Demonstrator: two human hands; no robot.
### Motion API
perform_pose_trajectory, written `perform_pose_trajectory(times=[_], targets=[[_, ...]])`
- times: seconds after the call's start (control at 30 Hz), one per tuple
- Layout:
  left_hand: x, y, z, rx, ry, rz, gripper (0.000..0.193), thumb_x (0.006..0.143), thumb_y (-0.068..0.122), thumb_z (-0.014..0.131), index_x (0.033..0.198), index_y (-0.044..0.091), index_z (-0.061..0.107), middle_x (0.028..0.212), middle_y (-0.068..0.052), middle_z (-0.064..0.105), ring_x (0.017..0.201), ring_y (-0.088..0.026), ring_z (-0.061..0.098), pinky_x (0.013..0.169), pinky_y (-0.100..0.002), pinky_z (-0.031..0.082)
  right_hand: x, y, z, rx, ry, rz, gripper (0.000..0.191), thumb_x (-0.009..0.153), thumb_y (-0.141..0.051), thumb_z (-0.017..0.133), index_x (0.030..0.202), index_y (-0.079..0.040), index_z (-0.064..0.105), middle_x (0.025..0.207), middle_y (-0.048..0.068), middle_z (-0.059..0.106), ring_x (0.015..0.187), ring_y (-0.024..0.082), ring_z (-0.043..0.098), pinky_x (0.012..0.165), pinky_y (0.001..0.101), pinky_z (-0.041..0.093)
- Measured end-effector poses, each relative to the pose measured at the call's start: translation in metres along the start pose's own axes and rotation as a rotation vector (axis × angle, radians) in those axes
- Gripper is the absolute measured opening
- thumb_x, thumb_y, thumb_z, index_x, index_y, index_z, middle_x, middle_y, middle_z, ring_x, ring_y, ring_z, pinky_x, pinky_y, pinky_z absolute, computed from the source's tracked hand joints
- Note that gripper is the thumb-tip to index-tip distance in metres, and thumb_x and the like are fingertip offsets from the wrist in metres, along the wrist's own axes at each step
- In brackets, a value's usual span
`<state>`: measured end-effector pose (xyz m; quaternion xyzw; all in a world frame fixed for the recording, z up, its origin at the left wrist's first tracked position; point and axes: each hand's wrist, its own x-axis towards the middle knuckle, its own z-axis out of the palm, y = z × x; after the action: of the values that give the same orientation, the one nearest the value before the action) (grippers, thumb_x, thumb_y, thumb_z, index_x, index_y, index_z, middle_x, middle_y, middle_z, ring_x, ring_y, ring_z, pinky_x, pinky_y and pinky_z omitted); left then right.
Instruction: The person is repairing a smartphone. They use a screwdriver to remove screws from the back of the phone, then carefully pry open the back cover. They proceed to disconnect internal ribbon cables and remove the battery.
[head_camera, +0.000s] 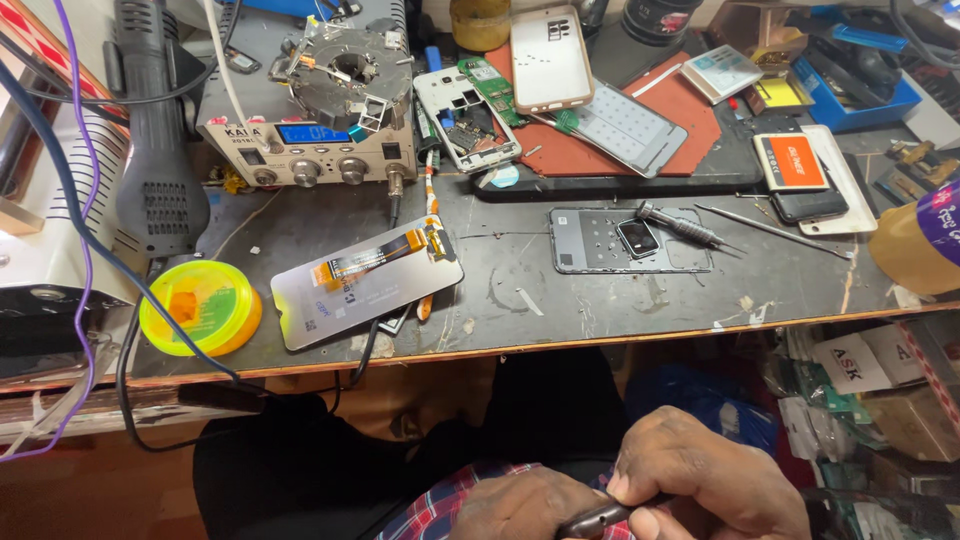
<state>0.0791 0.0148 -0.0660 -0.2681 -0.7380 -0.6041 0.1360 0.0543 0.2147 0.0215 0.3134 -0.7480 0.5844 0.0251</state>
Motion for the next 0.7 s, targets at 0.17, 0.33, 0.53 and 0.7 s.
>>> perform_pose_trajectory(times=[0.17,0.33,0.53,0.7], targets=[[0.002,-0.008,-0.010,-0.152,-0.034,0.047,0.049,0.116,0.045,0.048,0.098,0.006,0.071,0.088,-0.006,0.077,0.082,-0.019,0.080,0.074,-0.031,0.065,-0.015,0.007,0.007,0.218,0.184,0.035,0.025,0.086,0.003,0.077,0.109,0.004,0.067,0.099,0.017,0.072,0.093,0.025,0.072,0.084,0.0381,0.058],[0.003,-0.001,-0.007,-0.124,0.107,0.000,0.056,0.112,0.049,0.044,0.092,0.006,0.073,0.075,-0.003,0.075,0.067,-0.014,0.077,0.059,-0.028,0.062,-0.040,0.021,-0.003,0.252,0.248,0.263,0.019,0.087,0.006,0.072,0.106,0.007,0.071,0.102,0.025,0.068,0.095,0.027,0.073,0.082,0.0374,0.060],[0.009,0.010,0.008,0.173,0.297,0.005,0.040,0.105,0.043,0.057,0.081,0.015,0.074,0.067,0.005,0.075,0.058,-0.008,0.074,0.058,-0.025,0.059,-0.050,0.031,-0.007,0.171,0.205,0.187,0.017,0.091,0.002,0.073,0.107,0.003,0.070,0.099,0.021,0.070,0.092,0.024,0.074,0.081,0.0352,0.060],[0.004,0.014,0.011,0.283,0.305,-0.039,0.026,0.099,0.036,0.066,0.081,0.019,0.074,0.069,0.009,0.076,0.062,-0.006,0.077,0.066,-0.025,0.061,-0.046,0.028,-0.005,0.311,0.210,0.155,0.014,0.093,0.003,0.072,0.106,0.005,0.069,0.096,0.021,0.071,0.094,0.026,0.072,0.083,0.0392,0.060]])
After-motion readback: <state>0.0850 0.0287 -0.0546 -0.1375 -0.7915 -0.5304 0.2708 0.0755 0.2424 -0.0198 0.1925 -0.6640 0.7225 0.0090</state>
